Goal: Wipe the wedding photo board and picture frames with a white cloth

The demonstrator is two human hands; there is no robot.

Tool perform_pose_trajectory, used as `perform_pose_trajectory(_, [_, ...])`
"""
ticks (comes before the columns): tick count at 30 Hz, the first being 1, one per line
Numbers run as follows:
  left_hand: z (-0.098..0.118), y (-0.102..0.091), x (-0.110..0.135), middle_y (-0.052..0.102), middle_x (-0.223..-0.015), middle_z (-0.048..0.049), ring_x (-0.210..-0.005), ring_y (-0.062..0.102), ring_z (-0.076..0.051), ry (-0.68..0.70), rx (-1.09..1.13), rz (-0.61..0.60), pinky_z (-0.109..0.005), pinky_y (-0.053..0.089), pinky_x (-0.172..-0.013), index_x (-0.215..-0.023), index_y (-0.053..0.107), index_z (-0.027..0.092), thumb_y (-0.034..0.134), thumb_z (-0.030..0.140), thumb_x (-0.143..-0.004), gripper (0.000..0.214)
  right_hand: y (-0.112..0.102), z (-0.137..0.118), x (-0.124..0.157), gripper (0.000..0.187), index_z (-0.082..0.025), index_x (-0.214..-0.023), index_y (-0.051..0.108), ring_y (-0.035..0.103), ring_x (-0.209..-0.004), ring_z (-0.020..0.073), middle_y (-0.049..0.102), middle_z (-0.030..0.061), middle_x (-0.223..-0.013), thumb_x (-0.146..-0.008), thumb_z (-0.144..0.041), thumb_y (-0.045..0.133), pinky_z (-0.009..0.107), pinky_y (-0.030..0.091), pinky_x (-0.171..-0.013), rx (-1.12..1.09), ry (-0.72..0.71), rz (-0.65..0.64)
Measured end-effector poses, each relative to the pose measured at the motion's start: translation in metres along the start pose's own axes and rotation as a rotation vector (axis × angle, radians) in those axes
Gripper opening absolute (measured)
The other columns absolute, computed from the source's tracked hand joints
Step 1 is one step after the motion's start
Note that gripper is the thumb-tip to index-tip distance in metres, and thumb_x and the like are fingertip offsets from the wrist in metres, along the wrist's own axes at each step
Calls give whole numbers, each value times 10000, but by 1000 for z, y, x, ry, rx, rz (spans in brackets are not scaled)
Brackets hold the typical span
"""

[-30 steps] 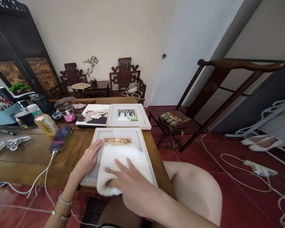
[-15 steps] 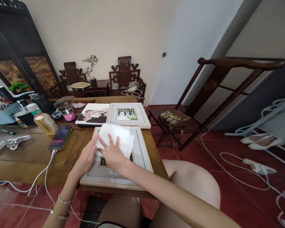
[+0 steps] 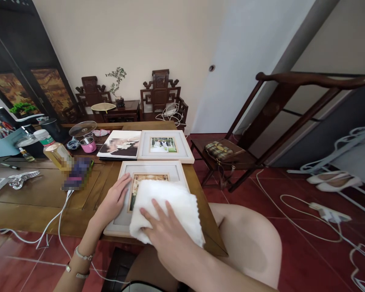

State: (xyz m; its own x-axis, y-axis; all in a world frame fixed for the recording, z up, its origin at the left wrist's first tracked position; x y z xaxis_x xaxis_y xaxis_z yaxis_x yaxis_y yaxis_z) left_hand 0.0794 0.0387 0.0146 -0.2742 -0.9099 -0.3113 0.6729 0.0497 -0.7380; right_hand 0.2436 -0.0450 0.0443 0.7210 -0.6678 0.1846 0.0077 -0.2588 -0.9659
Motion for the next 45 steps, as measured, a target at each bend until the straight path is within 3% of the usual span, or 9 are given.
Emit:
perform_pose_trajectory(5, [-1,3,2,418,-1448,-95,-1367,340,-215,30,-65,-53,-449,299,-1126,-1338,459,183,335,99,-897,465,-7,34,37,653,-232,-1138,657,154,-1387,354,371,32,-1468,-601,47,411,642,145,-1091,34,134,15])
perform_pose_trajectory(9, [-1,4,2,450,-1424,-95,-1354,363,-205,15,-79,-53,-438,303,-1127,-1335,471,180,322,50,-866,509,-18,65,29,706,-198,-1236,578,198,-1390,289,418,79,-1444,-605,55,388,544,218,-1110,10,169,92])
perform_pose_trajectory(12, [-3,4,2,450,-1425,-100,-1348,371,-208,4,-75,-63,-443,303,-1126,-1334,473,166,323,21,-837,539,-31,90,-3,737,-131,-1384,396,210,-1389,276,430,157,-1422,-668,44,388,499,295,-1078,-18,228,246])
perform_pose_trajectory(15, [-4,4,0,442,-1430,-97,-1345,375,-210,8,-64,-65,-443,302,-1125,-1338,470,166,326,-13,-798,587,-48,93,-51,691,-124,-1377,384,212,-1392,265,428,169,-1418,-710,52,398,487,274,-1082,16,79,360])
perform_pose_trajectory(19, [-4,2,-2,485,-1393,-93,-1320,408,-222,2,-41,-62,-444,319,-1111,-1288,524,173,343,-29,-765,589,-58,68,-114,612,-131,-1313,465,278,-1367,244,469,170,-1380,-724,35,481,452,211,-1110,142,-228,316])
perform_pose_trajectory(23, [-5,2,-4,529,-1346,-89,-1287,445,-232,0,-39,-59,-453,346,-1086,-1271,536,200,348,-27,-765,585,-54,58,-138,589,-144,-1243,537,410,-1290,235,540,174,-1302,-694,65,487,417,244,-1087,168,-228,297])
perform_pose_trajectory(37, [-7,6,0,490,-1391,-103,-1335,390,-213,10,-69,-54,-462,321,-1112,-1267,536,154,328,-51,-752,592,-57,136,-42,645,-200,-1080,669,559,-1151,265,655,110,-1165,-588,100,380,482,300,-1043,209,120,234])
perform_pose_trajectory(41, [-7,6,-1,484,-1396,-96,-1337,387,-210,20,-71,-46,-464,320,-1113,-1285,519,171,328,-46,-767,594,-56,136,-23,674,-178,-1097,664,561,-1146,271,661,127,-1136,-566,103,361,458,353,-1011,241,175,199])
perform_pose_trajectory(45, [-7,5,-2,476,-1399,-103,-1331,394,-214,17,-79,-42,-465,324,-1109,-1314,484,178,331,-36,-777,598,-46,111,-3,640,-134,-1074,669,554,-1153,282,614,187,-1197,-548,88,381,462,347,-1026,218,145,180])
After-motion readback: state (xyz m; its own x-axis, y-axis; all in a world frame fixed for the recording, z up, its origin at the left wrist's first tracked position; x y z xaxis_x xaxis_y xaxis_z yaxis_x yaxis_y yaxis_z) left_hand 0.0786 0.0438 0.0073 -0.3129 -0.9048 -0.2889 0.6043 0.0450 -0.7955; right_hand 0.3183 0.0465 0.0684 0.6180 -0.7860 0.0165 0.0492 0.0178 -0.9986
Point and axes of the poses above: each hand's wrist, its own x-axis away from the middle knuckle, its own y-axis out of the palm, z = x × y, the point moved 5 cm from there along -x, towards the middle knuckle
